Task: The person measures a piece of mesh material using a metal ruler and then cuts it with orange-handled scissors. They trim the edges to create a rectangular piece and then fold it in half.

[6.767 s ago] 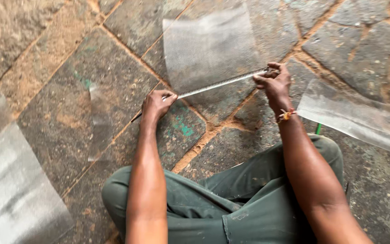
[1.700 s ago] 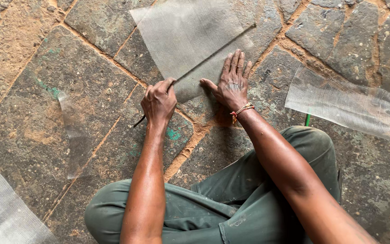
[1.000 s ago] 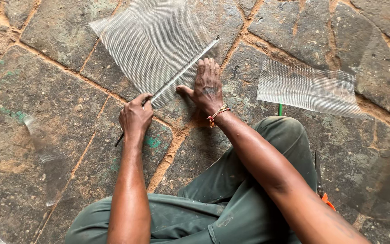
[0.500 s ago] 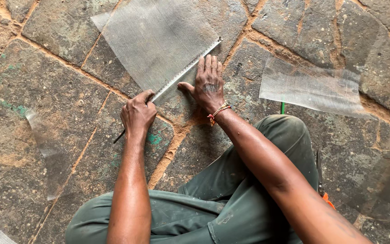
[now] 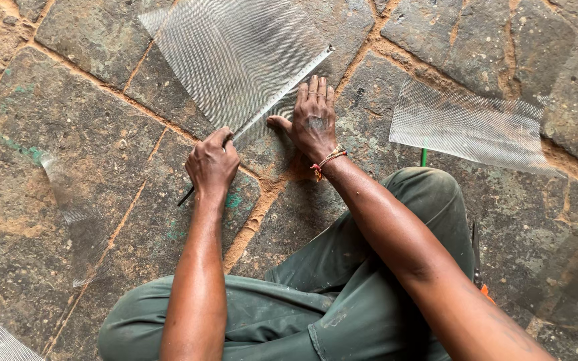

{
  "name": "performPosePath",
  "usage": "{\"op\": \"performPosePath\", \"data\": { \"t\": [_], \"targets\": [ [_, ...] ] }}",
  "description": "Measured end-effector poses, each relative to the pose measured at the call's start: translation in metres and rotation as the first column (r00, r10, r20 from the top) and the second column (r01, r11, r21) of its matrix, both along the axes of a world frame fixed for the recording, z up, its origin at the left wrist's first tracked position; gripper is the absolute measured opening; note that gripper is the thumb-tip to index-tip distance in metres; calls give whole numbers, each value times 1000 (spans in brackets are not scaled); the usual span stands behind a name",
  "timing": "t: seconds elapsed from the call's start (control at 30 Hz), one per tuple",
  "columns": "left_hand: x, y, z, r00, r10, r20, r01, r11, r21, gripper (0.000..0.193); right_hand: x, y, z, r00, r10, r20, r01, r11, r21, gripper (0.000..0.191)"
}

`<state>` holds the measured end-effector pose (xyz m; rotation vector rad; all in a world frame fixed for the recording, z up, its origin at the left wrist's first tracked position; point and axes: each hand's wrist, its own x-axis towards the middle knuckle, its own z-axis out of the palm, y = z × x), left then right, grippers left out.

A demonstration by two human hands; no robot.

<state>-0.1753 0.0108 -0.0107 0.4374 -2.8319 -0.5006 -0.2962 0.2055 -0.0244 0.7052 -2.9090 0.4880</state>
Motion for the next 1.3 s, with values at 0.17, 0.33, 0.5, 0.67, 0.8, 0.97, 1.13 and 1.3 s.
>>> {"op": "performPosePath", "data": {
  "t": [0.17, 0.33, 0.5, 0.67, 0.8, 0.97, 1.13, 1.3],
  "targets": [
    [0, 3, 1, 980, 49, 193, -43, 999, -34, 17, 1, 1, -1, 1000, -20, 15, 20, 999, -32, 124],
    [-2, 4, 1, 1000, 0, 8, 1, 1000, -25, 17, -1, 1, -2, 1000, -14, -2, 14, 1000, -17, 126],
    [-1, 4, -3, 996, -41, -74, 37, 998, -55, 17, 0, 1, 0, 1000, -11, 12, 12, 1000, -25, 123],
    [4, 6, -6, 1000, -18, -23, 17, 999, -50, 23, 4, 1, 3, 1000, -17, 10, 18, 999, -35, 120],
    [7, 11, -7, 999, -6, -47, 2, 997, -72, 23, 4, 0, 2, 999, -36, 9, 36, 999, 2, 120],
    [11, 20, -15, 997, 5, -80, -15, 993, -120, 14, 7, -1, -3, 997, -68, 24, 67, 997, 47, 120],
    [11, 21, -18, 995, -5, -96, -9, 989, -145, 13, 8, 1, -4, 992, -95, 84, 91, 994, 54, 118],
    [9, 21, -17, 995, 0, -102, -16, 988, -155, 12, 9, 4, -5, 995, -103, -4, 103, 994, 46, 116]
  ]
}}
